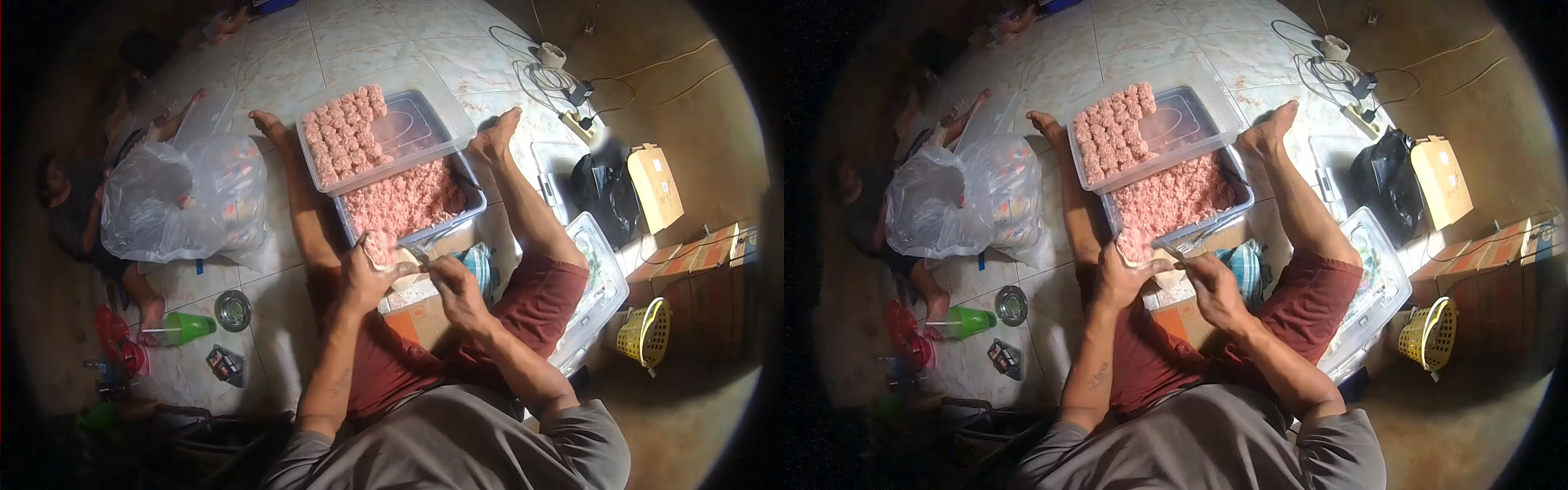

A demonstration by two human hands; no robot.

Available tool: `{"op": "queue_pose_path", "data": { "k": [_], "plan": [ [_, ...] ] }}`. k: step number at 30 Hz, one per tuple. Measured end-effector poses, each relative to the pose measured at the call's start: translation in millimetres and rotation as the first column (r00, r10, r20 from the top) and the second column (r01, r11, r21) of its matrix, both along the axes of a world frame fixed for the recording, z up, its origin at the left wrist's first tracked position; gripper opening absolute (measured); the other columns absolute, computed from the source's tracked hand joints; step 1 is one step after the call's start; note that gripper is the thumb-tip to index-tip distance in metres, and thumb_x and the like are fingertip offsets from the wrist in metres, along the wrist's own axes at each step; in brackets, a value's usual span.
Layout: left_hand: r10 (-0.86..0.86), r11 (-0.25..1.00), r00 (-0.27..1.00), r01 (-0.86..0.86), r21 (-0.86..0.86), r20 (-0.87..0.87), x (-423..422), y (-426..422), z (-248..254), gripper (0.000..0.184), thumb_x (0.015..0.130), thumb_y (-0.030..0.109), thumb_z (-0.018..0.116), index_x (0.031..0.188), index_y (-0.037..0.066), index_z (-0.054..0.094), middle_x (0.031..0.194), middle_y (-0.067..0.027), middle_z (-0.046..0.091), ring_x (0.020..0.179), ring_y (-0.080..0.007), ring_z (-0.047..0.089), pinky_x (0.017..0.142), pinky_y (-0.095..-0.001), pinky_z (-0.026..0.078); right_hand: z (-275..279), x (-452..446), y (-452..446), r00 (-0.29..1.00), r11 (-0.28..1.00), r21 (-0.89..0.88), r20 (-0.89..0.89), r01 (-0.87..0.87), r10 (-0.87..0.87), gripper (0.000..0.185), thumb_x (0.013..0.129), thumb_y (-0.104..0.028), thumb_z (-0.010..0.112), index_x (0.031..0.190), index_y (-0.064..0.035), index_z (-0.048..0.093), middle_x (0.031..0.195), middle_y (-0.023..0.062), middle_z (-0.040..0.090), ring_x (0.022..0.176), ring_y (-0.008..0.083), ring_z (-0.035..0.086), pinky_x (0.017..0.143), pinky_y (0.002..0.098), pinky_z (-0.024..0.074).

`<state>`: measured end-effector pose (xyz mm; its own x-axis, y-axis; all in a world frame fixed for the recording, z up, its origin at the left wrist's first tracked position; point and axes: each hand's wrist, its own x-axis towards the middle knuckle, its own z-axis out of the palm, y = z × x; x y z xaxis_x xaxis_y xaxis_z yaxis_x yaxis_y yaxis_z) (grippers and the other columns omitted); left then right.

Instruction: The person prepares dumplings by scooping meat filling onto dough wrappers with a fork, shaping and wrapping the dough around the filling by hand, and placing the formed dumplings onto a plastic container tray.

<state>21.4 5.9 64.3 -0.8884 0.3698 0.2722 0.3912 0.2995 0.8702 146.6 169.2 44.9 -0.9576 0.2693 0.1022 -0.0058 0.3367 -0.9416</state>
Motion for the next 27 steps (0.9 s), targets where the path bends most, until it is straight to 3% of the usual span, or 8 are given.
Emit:
{"op": "queue_pose_path", "data": {
  "k": [5,14,16,18,20,21,25,27],
  "plan": [
    [-0.215,0.976,0.971,0.211,0.048,0.107,-8,-18,2,0.046,0.072,0.018,0.094,0.104,0.000,0.067,0.094,-0.0107,0.072,0.087,-0.0179,0.070,0.080,-0.0334,0.056,-2,15,3,0.943,0.784,-0.617,0.215,-0.071,0.254,0.022,0.108,-0.018,0.055,0.116,-0.0039,0.070,0.082,-0.0054,0.051,0.073,0.0055,0.043,0.064,0.0241,0.0367],
    [-0.444,0.860,0.888,0.385,0.336,0.120,-7,-13,-1,0.035,0.075,0.007,0.090,0.096,0.003,0.062,0.093,0.0000,0.063,0.083,-0.0108,0.060,0.076,-0.0251,0.051,-15,13,-23,0.928,0.681,-0.722,0.164,-0.118,0.335,0.019,0.106,-0.014,0.057,0.115,-0.0004,0.068,0.078,-0.0016,0.048,0.072,0.0104,0.045,0.066,0.0281,0.0395],
    [-0.324,0.944,0.939,0.312,0.109,0.114,5,-4,-7,0.037,0.076,0.012,0.091,0.098,0.004,0.063,0.089,-0.0002,0.064,0.082,-0.0084,0.061,0.075,-0.0249,0.051,-10,1,-34,0.992,0.994,-0.096,-0.122,-0.052,0.040,0.017,0.101,-0.003,0.058,0.115,-0.0007,0.068,0.082,0.0052,0.050,0.077,0.0171,0.050,0.071,0.0337,0.0441],
    [-0.143,0.978,0.989,0.137,0.156,0.027,7,1,-10,0.032,0.080,0.010,0.088,0.099,0.005,0.063,0.091,-0.0021,0.066,0.081,-0.0091,0.063,0.073,-0.0271,0.053,-2,2,-18,0.997,0.983,0.174,0.047,-0.061,0.054,0.020,0.099,0.002,0.057,0.114,-0.0037,0.070,0.091,0.0102,0.053,0.085,0.0200,0.054,0.076,0.0320,0.0434],
    [-0.246,0.964,0.961,0.229,0.139,0.125,5,-13,8,0.043,0.072,0.011,0.094,0.096,0.004,0.060,0.087,-0.0042,0.067,0.080,-0.0139,0.064,0.075,-0.0287,0.054,12,12,-6,0.994,0.998,-0.019,0.092,-0.057,0.059,0.021,0.102,-0.003,0.055,0.116,-0.0022,0.070,0.090,0.0148,0.056,0.087,0.0275,0.058,0.078,0.0349,0.0458],
    [-0.394,0.886,0.863,0.267,0.379,0.314,1,-23,5,0.045,0.071,0.012,0.095,0.099,0.003,0.061,0.090,-0.0042,0.068,0.084,-0.0139,0.066,0.078,-0.0293,0.055,11,15,0,0.990,0.993,-0.089,0.110,-0.076,0.086,0.022,0.105,-0.007,0.053,0.117,-0.0008,0.070,0.090,0.0084,0.056,0.086,0.0217,0.055,0.078,0.0341,0.0450],
    [-0.279,0.909,0.949,0.212,0.359,0.146,2,-31,-4,0.056,0.069,0.015,0.096,0.110,0.003,0.061,0.099,-0.0045,0.066,0.092,-0.0113,0.064,0.082,-0.0277,0.054,2,35,1,0.931,0.771,-0.635,0.253,-0.046,0.263,0.023,0.108,-0.013,0.054,0.118,-0.0014,0.070,0.085,-0.0063,0.048,0.077,0.0060,0.040,0.069,0.0234,0.0362],
    [-0.509,0.818,0.743,0.261,0.513,0.434,0,-40,-1,0.062,0.067,0.016,0.098,0.113,0.002,0.060,0.102,-0.0046,0.065,0.093,-0.0108,0.062,0.084,-0.0269,0.053,-3,37,-3,0.928,0.727,-0.682,0.211,-0.084,0.306,0.023,0.108,-0.014,0.054,0.118,-0.0022,0.071,0.084,-0.0069,0.046,0.076,0.0047,0.039,0.068,0.0216,0.0338]
  ]
}}
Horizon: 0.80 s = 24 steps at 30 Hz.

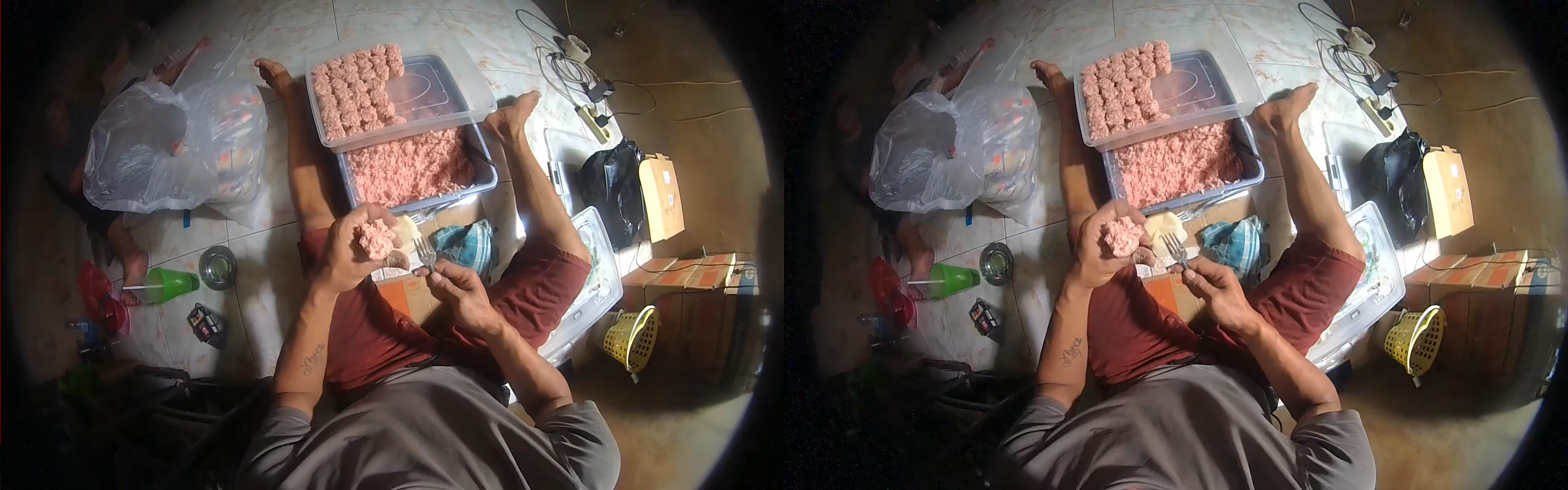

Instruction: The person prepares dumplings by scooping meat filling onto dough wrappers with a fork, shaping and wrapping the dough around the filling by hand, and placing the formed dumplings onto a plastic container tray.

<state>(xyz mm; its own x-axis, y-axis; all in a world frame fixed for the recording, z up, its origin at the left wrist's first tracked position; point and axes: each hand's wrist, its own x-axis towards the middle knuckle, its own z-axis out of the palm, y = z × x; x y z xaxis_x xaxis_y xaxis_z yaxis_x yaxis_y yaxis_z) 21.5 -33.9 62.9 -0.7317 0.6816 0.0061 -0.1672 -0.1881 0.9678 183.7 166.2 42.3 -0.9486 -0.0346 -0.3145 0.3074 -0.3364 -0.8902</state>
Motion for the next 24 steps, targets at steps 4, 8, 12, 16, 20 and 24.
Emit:
{"op": "queue_pose_path", "data": {
  "k": [4,8,12,16,20,24],
  "plan": [
    [0.068,0.997,0.975,-0.062,0.037,-0.211,0,9,-1,0.052,0.072,0.014,0.094,0.111,0.003,0.061,0.101,-0.0038,0.065,0.087,-0.0114,0.061,0.080,-0.0269,0.052,-7,-5,-12,0.995,1.000,0.017,-0.098,-0.011,0.012,0.019,0.106,-0.012,0.057,0.115,0.0011,0.068,0.085,-0.0037,0.048,0.076,0.0063,0.041,0.067,0.0237,0.0364],
    [0.086,0.977,0.799,-0.185,-0.107,-0.595,13,27,-18,0.052,0.072,0.018,0.095,0.109,0.002,0.062,0.090,-0.0034,0.065,0.080,-0.0124,0.062,0.075,-0.0281,0.053,-5,-23,-33,0.921,0.814,0.527,-0.389,0.245,-0.025,0.014,0.099,0.000,0.060,0.112,0.0029,0.065,0.087,0.0079,0.054,0.076,0.0171,0.050,0.070,0.0310,0.0436],
    [0.065,0.961,0.887,-0.179,-0.210,-0.458,13,15,17,0.041,0.076,0.017,0.092,0.102,0.002,0.064,0.098,-0.0066,0.070,0.086,-0.0118,0.065,0.078,-0.0299,0.055,23,-16,-11,0.963,0.746,0.640,-0.269,0.187,-0.011,0.020,0.098,0.002,0.058,0.115,-0.0001,0.070,0.087,0.0119,0.055,0.080,0.0229,0.055,0.071,0.0343,0.0449],
    [0.163,0.977,0.936,-0.197,-0.080,-0.311,9,-2,15,0.056,0.067,0.016,0.098,0.108,0.002,0.064,0.099,-0.0049,0.067,0.092,-0.0092,0.063,0.082,-0.0259,0.055,21,-7,-5,0.967,0.872,0.482,-0.252,0.081,0.050,0.016,0.105,-0.008,0.056,0.111,0.0032,0.067,0.088,0.0016,0.044,0.080,0.0125,0.043,0.074,0.0261,0.0371],
    [-0.021,0.993,0.938,-0.022,-0.120,-0.345,-2,-6,25,0.055,0.065,0.015,0.098,0.104,0.003,0.061,0.099,-0.0025,0.065,0.089,-0.0091,0.062,0.078,-0.0258,0.052,20,-4,-15,0.986,0.963,0.267,-0.166,0.022,0.023,0.019,0.106,-0.012,0.058,0.107,0.0039,0.067,0.089,0.0034,0.048,0.080,0.0148,0.046,0.075,0.0272,0.0393],
    [-0.011,0.982,0.923,-0.063,-0.181,-0.385,8,11,4,0.059,0.058,0.023,0.102,0.098,0.007,0.062,0.095,-0.0014,0.063,0.085,-0.0102,0.058,0.074,-0.0276,0.049,19,-20,-34,0.914,0.775,0.596,-0.401,0.210,0.060,0.018,0.096,0.001,0.056,0.110,-0.0024,0.068,0.094,0.0161,0.060,0.086,0.0294,0.060,0.075,0.0353,0.0473]
  ]
}}
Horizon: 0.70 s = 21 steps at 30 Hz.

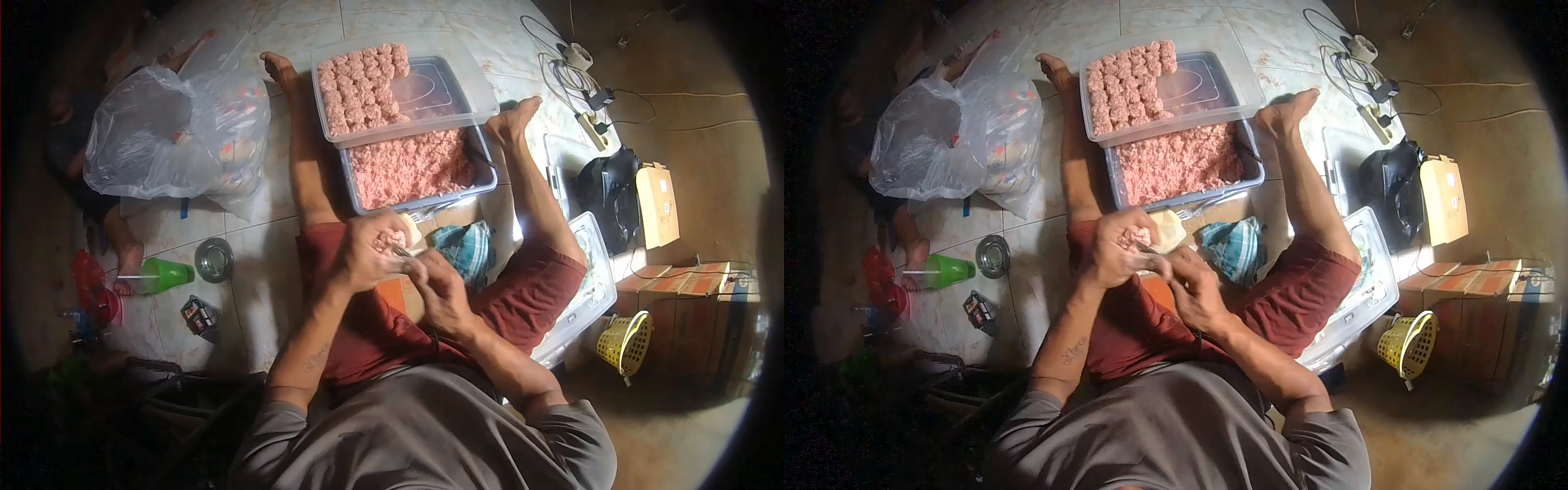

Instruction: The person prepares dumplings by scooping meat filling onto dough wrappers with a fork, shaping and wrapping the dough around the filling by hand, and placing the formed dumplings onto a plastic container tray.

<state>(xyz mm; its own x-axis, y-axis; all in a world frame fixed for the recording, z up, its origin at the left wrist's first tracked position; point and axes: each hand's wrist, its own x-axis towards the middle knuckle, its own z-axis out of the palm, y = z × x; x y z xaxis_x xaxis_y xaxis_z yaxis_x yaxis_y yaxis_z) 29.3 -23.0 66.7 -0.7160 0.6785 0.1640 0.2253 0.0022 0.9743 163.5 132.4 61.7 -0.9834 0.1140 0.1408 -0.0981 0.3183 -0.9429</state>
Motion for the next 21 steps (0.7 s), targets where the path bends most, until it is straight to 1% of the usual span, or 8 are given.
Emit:
{"op": "queue_pose_path", "data": {
  "k": [1,3,5,7,9,15,18,21],
  "plan": [
    [-0.026,0.995,0.990,0.012,-0.101,-0.140,4,5,-2,0.059,0.057,0.023,0.103,0.097,0.007,0.062,0.095,-0.0013,0.062,0.086,-0.0097,0.057,0.076,-0.0272,0.049,4,-3,-1,1.000,1.000,0.005,0.005,0.000,0.000,0.018,0.096,0.001,0.056,0.110,-0.0024,0.068,0.094,0.0161,0.060,0.086,0.0294,0.060,0.075,0.0353,0.0473],
    [0.060,0.998,0.998,-0.060,-0.035,-0.015,7,9,-13,0.059,0.058,0.026,0.102,0.097,0.007,0.061,0.090,-0.0019,0.061,0.083,-0.0101,0.057,0.075,-0.0274,0.050,15,-13,0,0.997,0.977,0.197,-0.005,0.082,-0.082,0.025,0.092,0.004,0.056,0.112,-0.0049,0.068,0.095,0.0199,0.060,0.087,0.0369,0.061,0.076,0.0405,0.0499],
    [0.213,0.926,0.968,-0.244,0.287,0.136,3,10,-15,0.058,0.061,0.031,0.100,0.097,0.007,0.062,0.086,-0.0044,0.064,0.079,-0.0110,0.060,0.073,-0.0284,0.052,46,-8,17,0.995,0.948,0.313,0.056,0.065,-0.086,0.021,0.094,0.002,0.056,0.112,-0.0017,0.067,0.094,0.0209,0.063,0.088,0.0399,0.063,0.077,0.0453,0.0515],
    [0.233,0.944,0.972,-0.227,0.241,0.001,-6,0,-1,0.058,0.065,0.037,0.098,0.100,0.007,0.063,0.086,-0.0056,0.067,0.077,-0.0123,0.063,0.072,-0.0288,0.054,60,-3,23,0.977,0.967,0.154,0.042,0.201,-0.210,0.019,0.094,0.001,0.059,0.112,0.0001,0.067,0.094,0.0206,0.064,0.088,0.0409,0.063,0.077,0.0455,0.0513],
    [0.173,0.978,0.983,-0.178,-0.106,-0.054,-7,-3,0,0.048,0.069,0.027,0.096,0.099,0.006,0.064,0.086,-0.0085,0.070,0.079,-0.0165,0.069,0.072,-0.0313,0.054,65,-7,23,0.981,0.950,0.251,0.002,0.186,-0.193,0.019,0.094,0.000,0.061,0.112,0.0003,0.067,0.095,0.0207,0.065,0.088,0.0418,0.063,0.077,0.0449,0.0515],
    [0.239,0.910,0.918,-0.325,-0.257,-0.315,-8,-2,8,0.031,0.073,0.004,0.089,0.093,0.002,0.065,0.081,-0.0053,0.072,0.078,-0.0204,0.070,0.067,-0.0387,0.053,86,-7,21,0.989,0.944,0.309,0.060,0.112,-0.137,0.015,0.095,0.000,0.061,0.109,0.0014,0.067,0.093,0.0220,0.065,0.082,0.0400,0.064,0.075,0.0439,0.0515],
    [-0.035,0.996,0.999,0.036,0.086,-0.003,-16,-18,-2,0.035,0.076,0.016,0.092,0.096,0.003,0.067,0.074,0.0011,0.062,0.066,-0.0066,0.053,0.065,-0.0252,0.049,91,-1,18,0.961,0.969,0.150,0.165,0.197,-0.221,0.009,0.098,0.000,0.061,0.106,0.0011,0.061,0.087,0.0170,0.062,0.072,0.0281,0.059,0.068,0.0377,0.0491],
    [0.074,0.991,0.986,-0.056,0.119,-0.148,-13,-10,-11,0.038,0.074,0.017,0.094,0.096,0.002,0.066,0.075,-0.0011,0.062,0.065,-0.0082,0.054,0.064,-0.0252,0.049,77,0,15,0.974,0.979,0.126,0.139,0.160,-0.177,0.009,0.097,0.002,0.061,0.105,0.0000,0.058,0.082,0.0139,0.058,0.071,0.0226,0.057,0.065,0.0356,0.0474]
  ]
}}
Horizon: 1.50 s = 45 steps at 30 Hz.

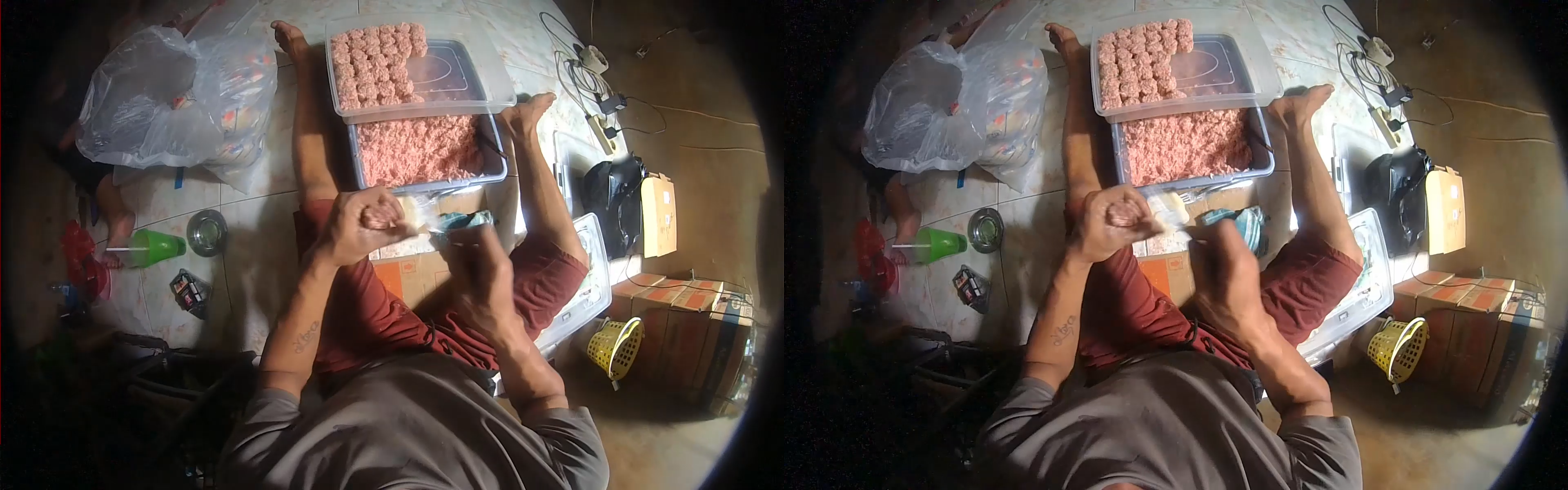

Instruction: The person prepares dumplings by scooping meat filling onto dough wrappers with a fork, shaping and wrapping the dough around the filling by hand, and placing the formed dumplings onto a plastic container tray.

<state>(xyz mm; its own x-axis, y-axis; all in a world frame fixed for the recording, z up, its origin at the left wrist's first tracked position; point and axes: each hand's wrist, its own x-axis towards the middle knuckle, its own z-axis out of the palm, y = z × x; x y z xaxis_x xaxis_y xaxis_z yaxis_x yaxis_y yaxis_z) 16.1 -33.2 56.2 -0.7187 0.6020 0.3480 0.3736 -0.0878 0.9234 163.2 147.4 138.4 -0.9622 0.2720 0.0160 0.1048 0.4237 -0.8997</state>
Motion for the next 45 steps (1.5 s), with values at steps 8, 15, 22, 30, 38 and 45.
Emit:
{"op": "queue_pose_path", "data": {
  "k": [8,15,22,30,38,45],
  "plan": [
    [-0.016,0.985,1.000,0.011,0.170,0.027,1,2,-19,0.039,0.071,0.013,0.091,0.098,0.001,0.066,0.079,-0.0065,0.068,0.070,-0.0202,0.067,0.064,-0.0332,0.053,-2,1,3,0.994,0.995,-0.045,-0.060,0.093,-0.096,0.009,0.093,0.002,0.062,0.101,0.0025,0.064,0.091,0.0237,0.061,0.085,0.0425,0.063,0.074,0.0427,0.0506],
    [0.146,0.955,0.986,-0.162,-0.250,-0.083,7,0,21,0.038,0.075,0.019,0.092,0.096,0.005,0.064,0.075,-0.0024,0.063,0.067,-0.0115,0.060,0.062,-0.0312,0.050,9,-1,15,0.998,0.999,0.008,-0.027,0.051,-0.051,0.006,0.094,0.001,0.065,0.099,0.0032,0.063,0.084,0.0204,0.062,0.072,0.0314,0.063,0.067,0.0385,0.0489],
    [0.057,0.992,0.984,-0.076,-0.102,-0.171,8,7,0,0.038,0.073,0.017,0.094,0.091,0.004,0.062,0.076,-0.0057,0.063,0.065,-0.0127,0.058,0.063,-0.0296,0.050,-3,-5,5,0.990,0.984,0.151,-0.084,-0.096,0.109,0.006,0.091,0.005,0.062,0.097,0.0031,0.060,0.086,0.0231,0.059,0.078,0.0424,0.060,0.070,0.0449,0.0488],
    [0.164,0.984,0.981,-0.156,-0.081,0.101,12,9,17,0.044,0.073,0.022,0.096,0.094,0.004,0.062,0.078,-0.0029,0.061,0.071,-0.0094,0.057,0.065,-0.0289,0.049,0,-3,13,0.996,0.999,0.023,-0.088,0.036,-0.033,0.006,0.093,0.003,0.066,0.098,0.0028,0.063,0.080,0.0190,0.060,0.070,0.0317,0.062,0.065,0.0375,0.0488],
    [0.282,0.935,0.958,-0.286,-0.208,-0.053,11,22,3,0.039,0.074,0.016,0.093,0.095,0.004,0.063,0.082,0.0009,0.063,0.072,-0.0074,0.054,0.069,-0.0253,0.049,-36,-6,7,0.999,0.995,-0.098,-0.051,0.005,-0.010,0.007,0.093,0.002,0.066,0.100,0.0037,0.063,0.086,0.0217,0.064,0.079,0.0360,0.064,0.072,0.0400,0.0504],
    [0.131,0.955,0.991,-0.126,-0.268,0.004,6,18,14,0.035,0.079,0.018,0.091,0.096,0.004,0.064,0.079,0.0008,0.065,0.070,-0.0079,0.057,0.061,-0.0278,0.048,-10,-11,10,0.973,0.976,0.187,-0.177,-0.112,0.146,0.011,0.092,0.003,0.064,0.102,0.0018,0.062,0.087,0.0205,0.059,0.077,0.0375,0.063,0.069,0.0422,0.0503]
  ]
}}
